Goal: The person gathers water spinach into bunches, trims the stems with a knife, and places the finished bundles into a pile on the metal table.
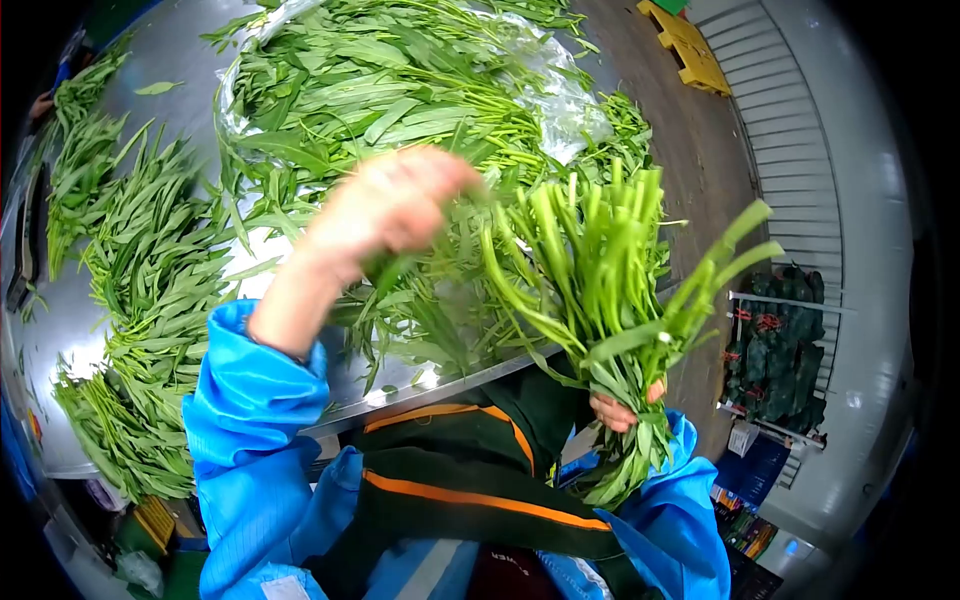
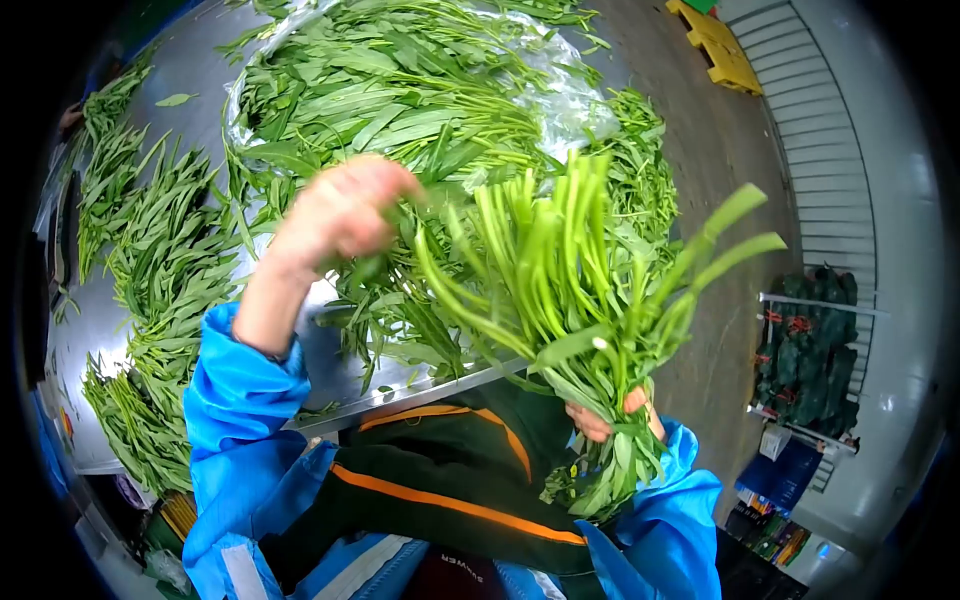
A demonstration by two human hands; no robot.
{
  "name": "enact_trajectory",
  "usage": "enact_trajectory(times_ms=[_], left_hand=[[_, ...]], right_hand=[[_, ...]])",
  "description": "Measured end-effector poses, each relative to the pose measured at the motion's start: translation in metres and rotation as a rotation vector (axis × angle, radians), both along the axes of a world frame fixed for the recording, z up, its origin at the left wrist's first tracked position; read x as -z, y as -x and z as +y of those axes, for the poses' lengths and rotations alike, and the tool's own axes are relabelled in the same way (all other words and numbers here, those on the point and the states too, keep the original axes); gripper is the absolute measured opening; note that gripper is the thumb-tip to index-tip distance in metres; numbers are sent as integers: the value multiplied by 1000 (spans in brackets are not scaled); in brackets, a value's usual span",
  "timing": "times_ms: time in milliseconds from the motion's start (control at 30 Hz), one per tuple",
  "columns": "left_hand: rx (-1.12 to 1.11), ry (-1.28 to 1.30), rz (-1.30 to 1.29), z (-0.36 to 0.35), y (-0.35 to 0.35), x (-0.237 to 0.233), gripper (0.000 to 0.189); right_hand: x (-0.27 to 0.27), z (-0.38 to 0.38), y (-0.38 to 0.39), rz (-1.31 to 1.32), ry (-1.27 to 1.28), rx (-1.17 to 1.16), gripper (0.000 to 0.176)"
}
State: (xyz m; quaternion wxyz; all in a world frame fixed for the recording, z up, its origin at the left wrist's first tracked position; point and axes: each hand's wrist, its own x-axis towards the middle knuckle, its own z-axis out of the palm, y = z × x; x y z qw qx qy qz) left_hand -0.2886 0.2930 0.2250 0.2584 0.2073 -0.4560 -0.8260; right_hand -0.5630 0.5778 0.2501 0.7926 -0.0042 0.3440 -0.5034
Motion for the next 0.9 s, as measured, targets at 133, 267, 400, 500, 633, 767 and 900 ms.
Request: enact_trajectory(times_ms=[133, 267, 400, 500, 633, 767, 900], left_hand=[[-428, 148, -121, -14, -27, -27, 21], [-21, 846, -295, 67, 24, -47, 34], [-289, 653, -193, 49, 27, -19, 32], [-680, 125, -43, 10, -12, -30, 24], [-650, 652, -78, 44, 22, -44, 35], [-147, 414, -264, 36, 13, -34, 24], [-178, 313, -94, 43, 8, -29, 24]], right_hand=[[-7, -21, -10, 258, -11, 12, 65], [-20, -48, -36, 425, -53, 11, 59], [-16, -35, -21, 432, -100, -53, 51], [-27, -20, 0, 446, -286, -77, 49], [-21, -26, 4, 725, -103, -132, 57], [-24, -52, -4, 683, 154, -98, 87], [-16, -60, 13, 723, 310, -171, 88]])
